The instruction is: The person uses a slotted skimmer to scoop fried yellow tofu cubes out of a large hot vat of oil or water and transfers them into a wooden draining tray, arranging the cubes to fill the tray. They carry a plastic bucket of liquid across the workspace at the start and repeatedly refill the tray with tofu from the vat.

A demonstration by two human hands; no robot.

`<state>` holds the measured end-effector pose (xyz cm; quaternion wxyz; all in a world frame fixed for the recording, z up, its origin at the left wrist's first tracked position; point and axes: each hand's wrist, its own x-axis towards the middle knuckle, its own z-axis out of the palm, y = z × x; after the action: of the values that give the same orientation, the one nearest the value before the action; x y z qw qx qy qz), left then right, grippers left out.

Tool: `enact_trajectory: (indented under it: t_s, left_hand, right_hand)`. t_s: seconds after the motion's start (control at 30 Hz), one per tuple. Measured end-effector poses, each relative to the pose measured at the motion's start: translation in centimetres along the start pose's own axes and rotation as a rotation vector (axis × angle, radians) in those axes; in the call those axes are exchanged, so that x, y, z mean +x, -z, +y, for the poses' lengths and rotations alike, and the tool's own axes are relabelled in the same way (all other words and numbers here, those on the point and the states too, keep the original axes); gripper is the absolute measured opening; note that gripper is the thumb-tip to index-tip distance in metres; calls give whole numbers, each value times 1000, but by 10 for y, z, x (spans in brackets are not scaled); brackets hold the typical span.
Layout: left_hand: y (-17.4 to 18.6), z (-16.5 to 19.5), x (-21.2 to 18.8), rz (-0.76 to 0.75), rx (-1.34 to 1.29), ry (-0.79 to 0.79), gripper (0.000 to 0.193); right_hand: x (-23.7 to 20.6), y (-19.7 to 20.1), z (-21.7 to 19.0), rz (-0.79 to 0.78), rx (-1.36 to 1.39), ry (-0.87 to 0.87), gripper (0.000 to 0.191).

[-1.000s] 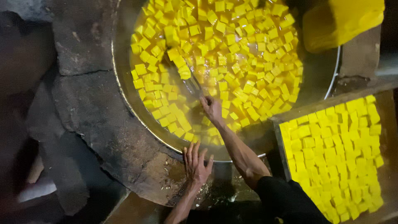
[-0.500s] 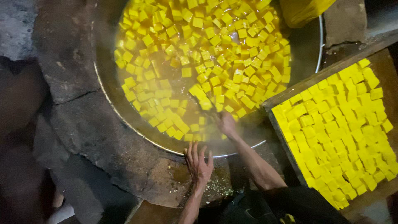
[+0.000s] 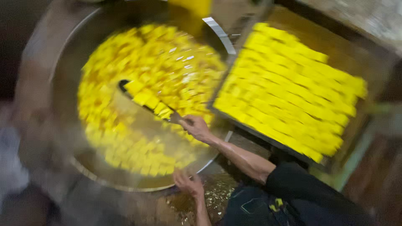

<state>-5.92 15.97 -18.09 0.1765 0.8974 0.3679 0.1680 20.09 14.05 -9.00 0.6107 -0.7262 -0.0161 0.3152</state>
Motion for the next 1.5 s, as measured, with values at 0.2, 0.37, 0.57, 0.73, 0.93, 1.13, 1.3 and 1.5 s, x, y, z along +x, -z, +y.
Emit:
enact_trajectory:
  t_s: [0.2,0.37,0.57,0.73,0.93,1.13,1.3,1.5]
  left_hand:
    - [9,12,-7,102,-80,140,38]
    - [17,47,1,236,-23,-124,19]
    - [-2,136,23,235,-143,-305,24]
    - [-36,229,32,172,-232,-443,19]
    - [-69,357,18,11,-389,-513,20]
    - [-146,533,3,-290,-672,-707,31]
    - [-214,666,-29,-570,-528,-913,31]
    - [-250,718,-22,-606,-62,-1121,57]
  right_hand:
    - [-53,217,14,179,-313,304,41]
    - [-148,444,53,366,-533,9,38]
    - [-223,631,80,675,-1025,87,52]
    - [-224,713,97,619,-1137,165,40]
    - [-207,737,111,507,-1266,413,32]
    - [-246,723,146,757,-873,386,35]
    - [-321,681,217,1000,-337,-5,36]
    - [-428,646,286,1044,-141,-256,28]
